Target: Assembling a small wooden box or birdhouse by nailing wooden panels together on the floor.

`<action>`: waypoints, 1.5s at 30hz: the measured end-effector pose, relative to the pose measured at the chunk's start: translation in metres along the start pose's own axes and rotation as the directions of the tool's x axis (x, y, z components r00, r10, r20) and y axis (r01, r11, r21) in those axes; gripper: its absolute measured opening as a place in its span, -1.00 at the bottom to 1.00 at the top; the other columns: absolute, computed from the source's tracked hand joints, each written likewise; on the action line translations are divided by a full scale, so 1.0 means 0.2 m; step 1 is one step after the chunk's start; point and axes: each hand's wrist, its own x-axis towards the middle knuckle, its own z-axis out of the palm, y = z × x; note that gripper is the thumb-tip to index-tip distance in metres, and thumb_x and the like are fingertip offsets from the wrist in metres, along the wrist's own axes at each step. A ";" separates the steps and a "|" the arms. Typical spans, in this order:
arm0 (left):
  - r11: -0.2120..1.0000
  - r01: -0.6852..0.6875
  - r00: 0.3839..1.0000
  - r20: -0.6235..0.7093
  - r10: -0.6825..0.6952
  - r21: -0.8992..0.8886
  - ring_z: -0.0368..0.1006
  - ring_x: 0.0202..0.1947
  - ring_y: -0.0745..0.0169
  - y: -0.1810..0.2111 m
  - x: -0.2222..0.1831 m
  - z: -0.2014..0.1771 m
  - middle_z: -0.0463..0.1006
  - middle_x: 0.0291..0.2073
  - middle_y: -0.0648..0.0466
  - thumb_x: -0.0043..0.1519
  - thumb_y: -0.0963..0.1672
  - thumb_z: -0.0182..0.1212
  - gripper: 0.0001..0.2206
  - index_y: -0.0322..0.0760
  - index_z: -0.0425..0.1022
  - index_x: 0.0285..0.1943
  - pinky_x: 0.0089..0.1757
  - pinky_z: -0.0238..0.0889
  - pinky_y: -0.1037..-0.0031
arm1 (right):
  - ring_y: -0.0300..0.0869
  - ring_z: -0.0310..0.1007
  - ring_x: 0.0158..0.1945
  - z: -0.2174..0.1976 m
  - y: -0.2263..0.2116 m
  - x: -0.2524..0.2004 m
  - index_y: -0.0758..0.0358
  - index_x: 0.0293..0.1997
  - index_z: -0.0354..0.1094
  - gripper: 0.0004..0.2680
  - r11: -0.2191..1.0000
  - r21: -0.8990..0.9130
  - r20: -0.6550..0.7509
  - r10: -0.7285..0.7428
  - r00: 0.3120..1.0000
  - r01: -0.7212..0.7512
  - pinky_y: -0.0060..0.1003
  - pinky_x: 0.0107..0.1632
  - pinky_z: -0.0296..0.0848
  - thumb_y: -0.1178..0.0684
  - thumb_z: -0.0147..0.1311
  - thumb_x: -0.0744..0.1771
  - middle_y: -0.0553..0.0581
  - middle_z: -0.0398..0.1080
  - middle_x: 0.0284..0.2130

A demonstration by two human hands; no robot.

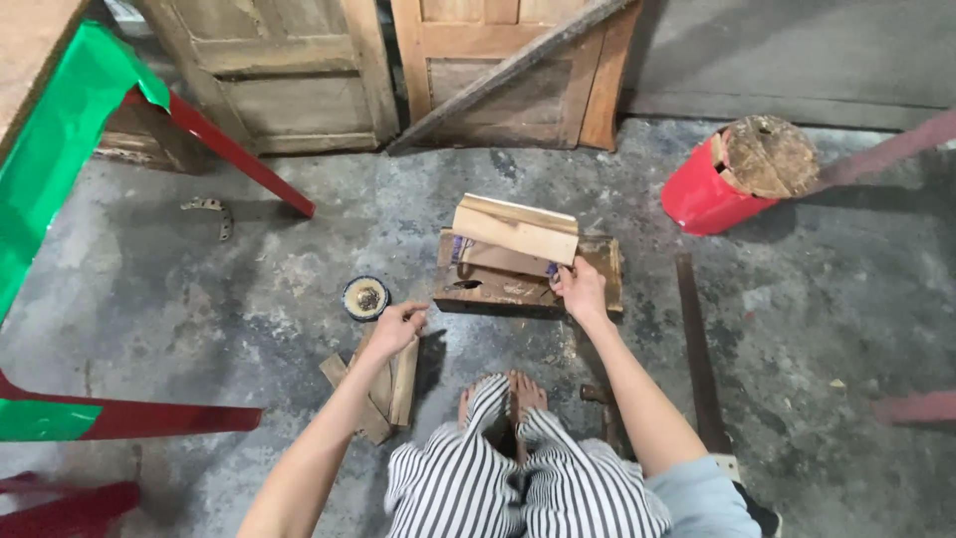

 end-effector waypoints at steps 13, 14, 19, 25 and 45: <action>0.934 0.156 0.969 -0.132 -0.207 -0.322 0.59 -0.08 0.04 0.15 0.91 0.22 0.66 -0.10 -0.09 0.34 -0.07 0.20 -0.75 -0.16 0.64 0.13 -0.16 0.51 0.24 | 0.09 0.61 -0.36 0.01 -0.03 -0.06 0.52 -0.18 0.35 -0.92 0.996 0.085 -0.027 0.001 1.000 0.002 -0.17 -0.25 0.67 0.24 0.02 0.39 0.51 0.52 -0.42; 0.931 0.119 0.977 -0.126 -0.171 -0.345 0.62 -0.18 -0.02 0.17 0.94 0.24 0.66 -0.14 -0.20 0.32 -0.08 0.21 -0.72 -0.25 0.63 0.14 -0.25 0.53 0.23 | 0.10 0.61 -0.34 0.01 -0.04 -0.06 0.55 -0.17 0.33 -0.92 0.994 0.110 -0.039 -0.018 0.999 0.022 -0.15 -0.24 0.67 0.26 0.03 0.39 0.56 0.51 -0.38; 0.948 0.140 0.980 -0.094 -0.173 -0.285 0.58 -0.16 -0.09 0.03 1.15 0.35 0.68 -0.19 -0.14 0.25 -0.07 0.28 -0.75 -0.12 0.65 0.08 -0.19 0.50 0.18 | 0.06 0.63 -0.32 0.01 -0.05 -0.05 0.50 -0.17 0.35 -0.93 0.992 0.121 0.003 0.023 1.000 -0.024 -0.19 -0.22 0.69 0.24 0.02 0.39 0.49 0.54 -0.34; 0.997 0.031 0.989 -0.143 -0.041 -0.074 0.55 0.04 -0.14 0.11 1.10 0.36 0.70 -0.18 -0.05 0.11 -0.12 0.39 -0.80 -0.06 0.72 -0.08 0.01 0.44 0.11 | 0.03 0.64 -0.30 0.00 -0.03 0.00 0.47 -0.12 0.39 -0.91 0.988 0.139 0.030 0.059 0.998 -0.063 -0.19 -0.19 0.69 0.22 0.02 0.40 0.46 0.56 -0.31; 0.993 -0.116 0.954 -0.276 0.116 0.017 0.57 -0.05 -0.02 -0.01 1.09 0.42 0.66 -0.28 0.12 0.08 -0.11 0.37 -0.89 0.06 0.71 -0.25 0.00 0.44 0.18 | -0.03 0.52 -0.20 0.02 0.44 0.32 0.52 0.29 0.23 -0.69 0.928 0.312 -0.043 0.227 0.973 -0.203 -0.18 -0.20 0.62 0.17 0.00 0.40 0.53 0.41 0.03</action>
